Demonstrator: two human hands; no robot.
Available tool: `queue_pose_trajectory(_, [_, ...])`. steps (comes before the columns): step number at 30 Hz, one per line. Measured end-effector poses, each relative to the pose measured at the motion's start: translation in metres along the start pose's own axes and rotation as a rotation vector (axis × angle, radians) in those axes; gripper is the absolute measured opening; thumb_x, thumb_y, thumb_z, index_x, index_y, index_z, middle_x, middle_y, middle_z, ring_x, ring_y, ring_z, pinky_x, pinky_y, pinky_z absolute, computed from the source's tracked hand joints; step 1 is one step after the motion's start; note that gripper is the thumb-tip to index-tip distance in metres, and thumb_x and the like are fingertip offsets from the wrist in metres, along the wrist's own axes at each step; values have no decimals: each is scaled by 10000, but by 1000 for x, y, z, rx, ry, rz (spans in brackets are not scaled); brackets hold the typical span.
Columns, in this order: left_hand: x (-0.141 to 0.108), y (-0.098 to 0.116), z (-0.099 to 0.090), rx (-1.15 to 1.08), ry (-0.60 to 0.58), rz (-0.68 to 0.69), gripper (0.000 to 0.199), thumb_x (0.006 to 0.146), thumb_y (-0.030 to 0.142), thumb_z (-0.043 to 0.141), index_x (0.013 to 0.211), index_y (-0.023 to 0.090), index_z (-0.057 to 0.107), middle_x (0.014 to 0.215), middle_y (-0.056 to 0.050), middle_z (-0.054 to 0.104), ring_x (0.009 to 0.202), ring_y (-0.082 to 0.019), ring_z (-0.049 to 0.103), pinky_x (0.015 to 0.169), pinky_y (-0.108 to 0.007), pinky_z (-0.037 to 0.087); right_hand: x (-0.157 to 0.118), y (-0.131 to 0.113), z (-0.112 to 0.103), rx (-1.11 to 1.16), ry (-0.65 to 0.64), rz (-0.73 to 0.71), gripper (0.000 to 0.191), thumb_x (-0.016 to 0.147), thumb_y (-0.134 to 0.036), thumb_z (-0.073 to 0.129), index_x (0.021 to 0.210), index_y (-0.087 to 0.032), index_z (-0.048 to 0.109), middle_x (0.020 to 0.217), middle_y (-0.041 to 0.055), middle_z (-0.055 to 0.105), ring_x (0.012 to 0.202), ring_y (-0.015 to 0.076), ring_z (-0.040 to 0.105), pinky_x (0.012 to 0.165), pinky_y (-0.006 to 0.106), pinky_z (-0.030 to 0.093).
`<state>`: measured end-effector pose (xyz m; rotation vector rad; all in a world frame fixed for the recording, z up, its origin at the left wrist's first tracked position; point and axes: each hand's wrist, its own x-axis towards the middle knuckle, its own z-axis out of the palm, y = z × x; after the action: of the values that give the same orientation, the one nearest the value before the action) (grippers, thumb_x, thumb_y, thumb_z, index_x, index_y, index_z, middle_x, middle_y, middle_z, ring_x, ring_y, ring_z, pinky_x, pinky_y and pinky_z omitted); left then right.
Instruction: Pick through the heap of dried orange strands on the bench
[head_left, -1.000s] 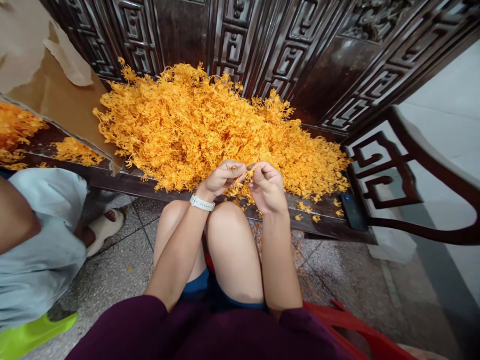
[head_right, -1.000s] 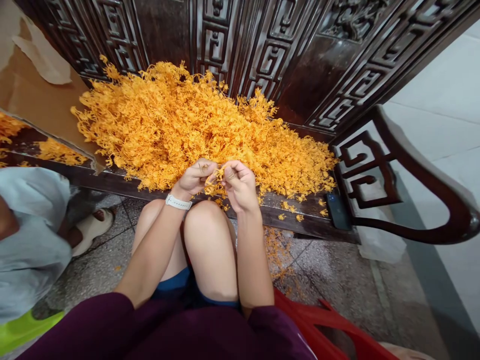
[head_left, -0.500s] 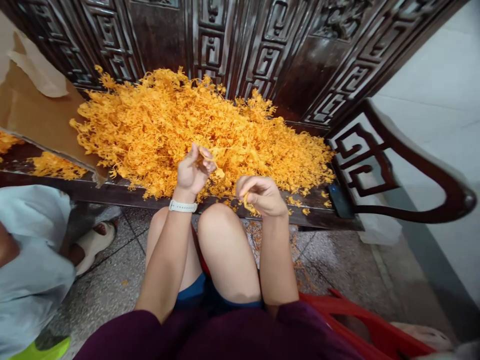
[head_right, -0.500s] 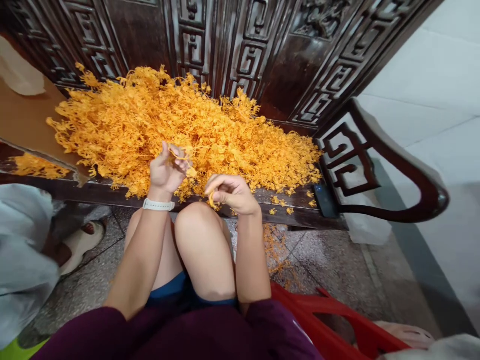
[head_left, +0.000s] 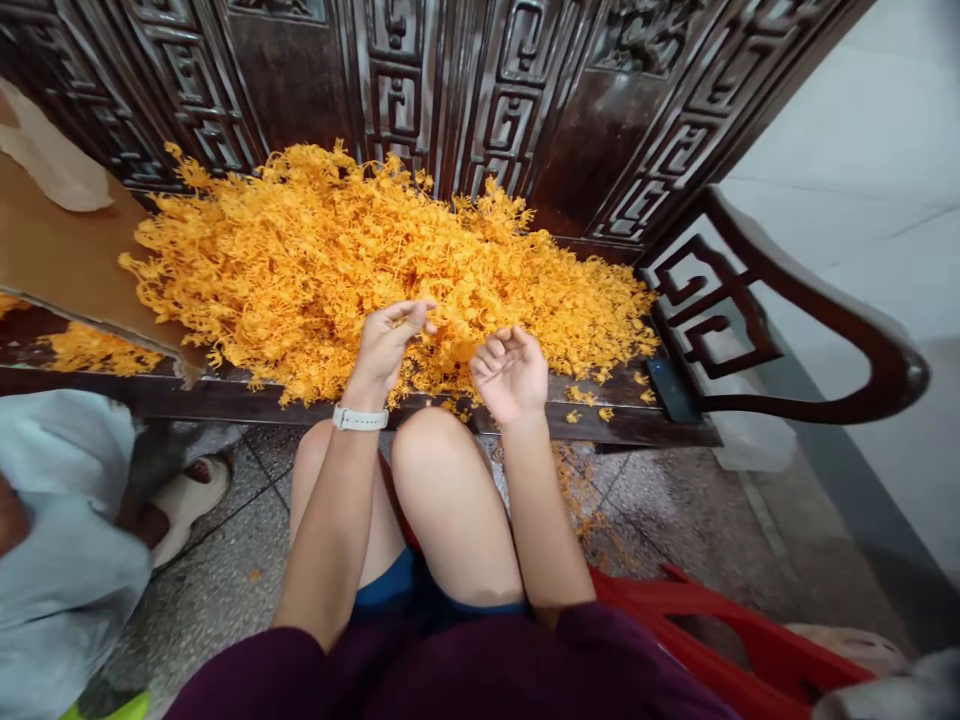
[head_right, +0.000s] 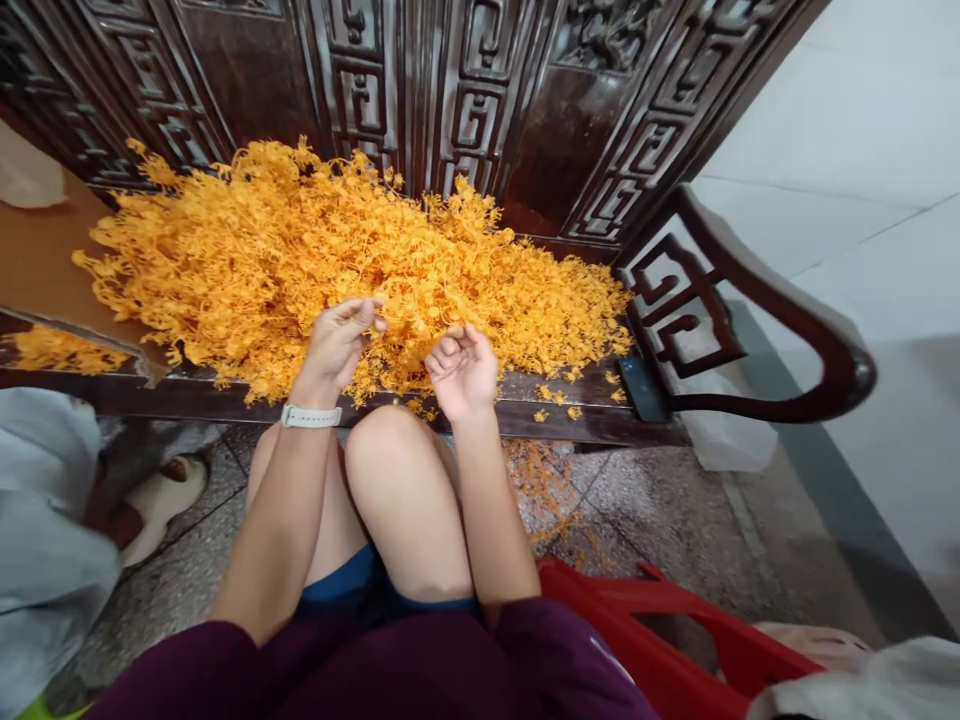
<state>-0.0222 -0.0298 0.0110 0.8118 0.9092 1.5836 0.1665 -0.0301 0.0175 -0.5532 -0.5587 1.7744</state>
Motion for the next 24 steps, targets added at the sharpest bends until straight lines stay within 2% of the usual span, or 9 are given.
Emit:
queue_pose_trajectory(3, [0,-2,4,7,-3,-1,345,789,477,877,871,178,725,786,-13,753,738,-102,715,714,-202,516,-8,14,25,-370,-91,-36,263,926,-416,698,791,-190,711,637,-33,571,523,78,459,500,235,342])
queue_pose_trajectory(5, [-2,0,7,-5,-35,-11,354,813,480,858,885,187,675,809,-20,763,800,-130,743,770,-228,539,-11,25,35,-659,-124,-109,254,932,-427,714,831,-194,719,712,-13,640,572,92,529,536,251,383])
queue_pose_trajectory(7, [-4,3,9,-57,-87,-30,346,839,459,844,921,204,624,862,-29,778,876,-157,761,824,-261,551,-11,34,36,-842,-86,-220,239,908,-437,760,915,-209,686,828,-7,673,638,101,580,584,261,432])
queue_pose_trajectory(9, [-6,4,10,-114,-154,-62,345,851,439,838,946,218,591,905,-30,783,943,-178,765,859,-284,550,-9,42,32,-905,21,-349,305,867,-431,814,979,-232,612,905,-13,662,686,105,606,616,265,465])
queue_pose_trajectory(12, [-6,3,9,-91,-228,-82,313,860,408,835,944,211,608,875,-23,769,981,-169,747,880,-262,524,-6,43,24,-952,82,-475,350,847,-411,841,1007,-248,575,962,-1,673,753,125,645,661,279,506])
queue_pose_trajectory(16, [-4,1,8,-55,-224,-53,277,849,374,845,921,197,644,841,-9,745,869,-127,712,829,-229,508,-7,40,22,-944,5,-511,220,919,-417,766,991,-239,660,942,18,706,793,150,656,718,311,540])
queue_pose_trajectory(20, [-7,2,13,-127,-142,-84,255,798,288,871,880,187,652,809,-8,713,747,-124,688,699,-234,521,-9,42,29,-792,-51,-390,265,909,-448,772,868,-226,633,757,-17,650,658,133,608,641,292,505])
queue_pose_trajectory(24, [-8,1,18,-219,-69,-126,181,794,109,791,820,184,628,767,13,659,652,-94,638,586,-204,487,-9,41,34,-501,-136,-183,302,839,-428,852,851,-223,631,722,-31,638,592,110,568,582,259,461])
